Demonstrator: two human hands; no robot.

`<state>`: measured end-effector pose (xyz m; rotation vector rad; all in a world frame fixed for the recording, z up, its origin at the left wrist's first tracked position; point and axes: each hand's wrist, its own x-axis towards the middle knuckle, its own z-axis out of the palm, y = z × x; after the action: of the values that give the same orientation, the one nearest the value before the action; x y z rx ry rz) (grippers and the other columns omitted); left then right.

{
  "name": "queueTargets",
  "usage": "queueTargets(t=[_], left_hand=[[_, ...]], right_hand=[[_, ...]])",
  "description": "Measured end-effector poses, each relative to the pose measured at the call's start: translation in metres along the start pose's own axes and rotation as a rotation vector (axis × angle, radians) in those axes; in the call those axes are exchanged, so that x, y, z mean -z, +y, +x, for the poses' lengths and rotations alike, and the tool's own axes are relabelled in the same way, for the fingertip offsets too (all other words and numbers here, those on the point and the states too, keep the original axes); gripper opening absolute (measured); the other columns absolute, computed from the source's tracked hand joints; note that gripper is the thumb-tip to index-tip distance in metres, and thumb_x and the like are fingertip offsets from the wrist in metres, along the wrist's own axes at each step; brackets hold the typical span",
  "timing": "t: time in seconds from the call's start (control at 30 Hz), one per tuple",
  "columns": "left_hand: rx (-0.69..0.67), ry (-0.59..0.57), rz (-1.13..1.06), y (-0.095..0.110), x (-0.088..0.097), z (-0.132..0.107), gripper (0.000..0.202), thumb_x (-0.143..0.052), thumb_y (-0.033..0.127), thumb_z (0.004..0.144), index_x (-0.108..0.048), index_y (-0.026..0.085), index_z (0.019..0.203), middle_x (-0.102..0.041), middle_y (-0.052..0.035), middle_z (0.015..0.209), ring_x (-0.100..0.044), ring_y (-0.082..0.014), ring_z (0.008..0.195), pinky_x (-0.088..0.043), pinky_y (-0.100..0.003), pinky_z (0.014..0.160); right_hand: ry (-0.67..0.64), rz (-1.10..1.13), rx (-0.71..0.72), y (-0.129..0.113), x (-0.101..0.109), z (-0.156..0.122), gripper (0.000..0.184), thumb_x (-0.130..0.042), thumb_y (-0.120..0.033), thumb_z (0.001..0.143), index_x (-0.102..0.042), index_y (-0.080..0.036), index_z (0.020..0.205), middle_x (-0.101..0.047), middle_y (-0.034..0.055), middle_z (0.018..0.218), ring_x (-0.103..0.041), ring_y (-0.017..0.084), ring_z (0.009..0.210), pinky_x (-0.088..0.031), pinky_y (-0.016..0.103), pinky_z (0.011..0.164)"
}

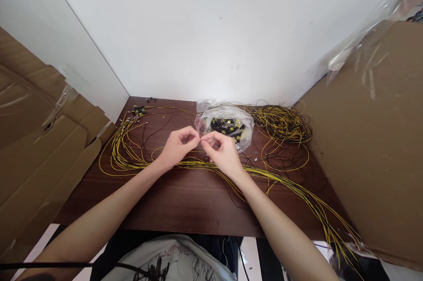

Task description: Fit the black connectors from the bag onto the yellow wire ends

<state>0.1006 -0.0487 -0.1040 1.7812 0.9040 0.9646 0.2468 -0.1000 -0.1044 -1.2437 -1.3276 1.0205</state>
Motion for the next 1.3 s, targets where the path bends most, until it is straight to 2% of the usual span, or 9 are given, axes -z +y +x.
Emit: queueTargets(t=[0.3, 0.57, 0.9, 1.13, 1.3], left_hand=[[-0.029, 0.022, 0.042, 0.0003, -0.0004, 0.0000, 0.013, -0.055, 0.022, 0.076, -0.057, 0.013, 0.067, -0.053, 0.0003, 0.065, -0.044, -0.0096, 0.061, -0.034, -0.022, 0.059], [-0.146, 0.005, 0.115, 0.0022, 0.0016, -0.0014, 0.013, -0.053, 0.022, 0.080, -0.058, 0.014, 0.070, -0.051, 0.0000, 0.070, -0.042, -0.0086, 0.059, -0.032, -0.021, 0.054], [-0.214, 0.083, 0.113, 0.0031, 0.0033, -0.0021, 0.013, -0.056, 0.022, 0.081, -0.067, 0.015, 0.084, -0.055, -0.0016, 0.078, -0.041, -0.0070, 0.056, -0.034, -0.021, 0.053], [-0.232, 0.072, 0.118, 0.0015, 0.0018, -0.0033, 0.015, -0.055, 0.021, 0.082, -0.069, 0.015, 0.085, -0.055, -0.0019, 0.077, -0.039, -0.0068, 0.055, -0.034, -0.021, 0.052], [-0.299, 0.105, 0.162, 0.0023, 0.0006, -0.0057, 0.016, -0.054, 0.020, 0.083, -0.069, 0.016, 0.088, -0.056, -0.0026, 0.080, -0.041, -0.0066, 0.056, -0.035, -0.020, 0.052]], right_hand=[[-0.006, -0.034, -0.013, 0.0028, 0.0024, 0.0019, 0.028, -0.061, -0.041, 0.076, -0.063, -0.014, 0.085, -0.055, -0.0003, 0.062, -0.052, 0.010, 0.050, -0.039, 0.017, 0.035], [0.032, -0.142, 0.041, 0.0030, 0.0020, 0.0004, 0.026, -0.057, -0.041, 0.080, -0.060, -0.015, 0.079, -0.055, 0.0001, 0.066, -0.043, 0.006, 0.043, -0.034, 0.017, 0.036], [0.050, 0.135, -0.066, 0.0019, 0.0010, 0.0063, 0.029, -0.063, -0.043, 0.074, -0.059, -0.014, 0.076, -0.054, -0.0024, 0.059, -0.044, 0.005, 0.040, -0.035, 0.018, 0.036], [0.067, 0.182, -0.086, 0.0013, 0.0014, 0.0060, 0.028, -0.065, -0.042, 0.072, -0.061, -0.014, 0.076, -0.055, -0.0016, 0.061, -0.044, 0.006, 0.043, -0.034, 0.017, 0.035], [0.082, 0.171, -0.079, 0.0016, 0.0021, 0.0060, 0.027, -0.065, -0.041, 0.072, -0.061, -0.014, 0.076, -0.056, -0.0015, 0.061, -0.044, 0.005, 0.043, -0.031, 0.016, 0.033]])
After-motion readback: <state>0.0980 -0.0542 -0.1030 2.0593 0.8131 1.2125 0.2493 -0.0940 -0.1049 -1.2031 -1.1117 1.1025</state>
